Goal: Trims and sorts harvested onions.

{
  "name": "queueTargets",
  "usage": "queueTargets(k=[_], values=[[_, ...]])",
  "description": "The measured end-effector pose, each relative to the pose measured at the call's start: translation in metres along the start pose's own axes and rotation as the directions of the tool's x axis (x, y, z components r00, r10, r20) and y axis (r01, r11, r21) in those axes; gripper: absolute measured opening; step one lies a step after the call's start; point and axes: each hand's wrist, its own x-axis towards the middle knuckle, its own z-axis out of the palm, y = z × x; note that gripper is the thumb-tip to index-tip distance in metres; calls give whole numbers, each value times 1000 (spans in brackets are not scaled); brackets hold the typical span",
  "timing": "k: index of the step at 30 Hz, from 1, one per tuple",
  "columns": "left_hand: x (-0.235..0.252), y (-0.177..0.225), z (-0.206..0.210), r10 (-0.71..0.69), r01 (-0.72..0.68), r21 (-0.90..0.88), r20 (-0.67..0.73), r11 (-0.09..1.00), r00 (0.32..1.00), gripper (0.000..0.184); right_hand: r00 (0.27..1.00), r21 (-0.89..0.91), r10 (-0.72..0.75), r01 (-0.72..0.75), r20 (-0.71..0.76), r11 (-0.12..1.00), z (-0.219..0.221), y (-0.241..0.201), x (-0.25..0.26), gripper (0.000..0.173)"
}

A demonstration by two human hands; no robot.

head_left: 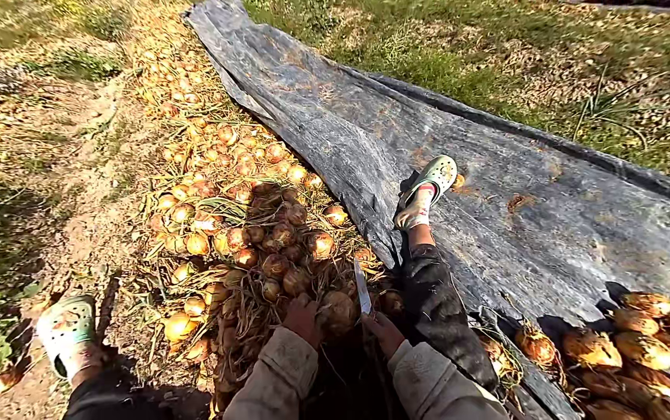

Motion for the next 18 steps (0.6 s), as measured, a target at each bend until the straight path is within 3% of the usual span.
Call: queueTargets(k=[2, 4, 6, 8, 12, 15, 18], values=[[-23, 0, 9, 158, -178, -52, -262, 983, 952, 27, 997, 19, -53, 52, 54, 998, -2, 5, 1, 62], [-42, -4, 16, 222, -308, -106, -484, 945, 847, 21, 978, 66, -174, 167, 117, 984, -2, 15, 0, 94], [-56, -7, 15, 209, -360, -163, -573, 918, 792, 25, 934, 137, -311, 289, 177, 947, 1, 18, -6, 124], [-63, -11, 14, 162, -367, -275, -561, 889, 812, 29, 886, 223, -412, 367, 211, 903, 9, 17, -15, 130], [-66, -20, 25, 63, -296, -443, -468, 846, 881, 35, 864, 288, -477, 422, 159, 860, 22, 20, -27, 113], [-70, -21, 30, 35, -250, -491, -406, 835, 913, 32, 858, 333, -495, 431, 136, 839, 16, 22, -27, 78], [-71, -18, 33, -20, -183, -681, -279, 709, 960, 29, 840, 374, -519, 435, 159, 819, 10, 23, -24, 57]])
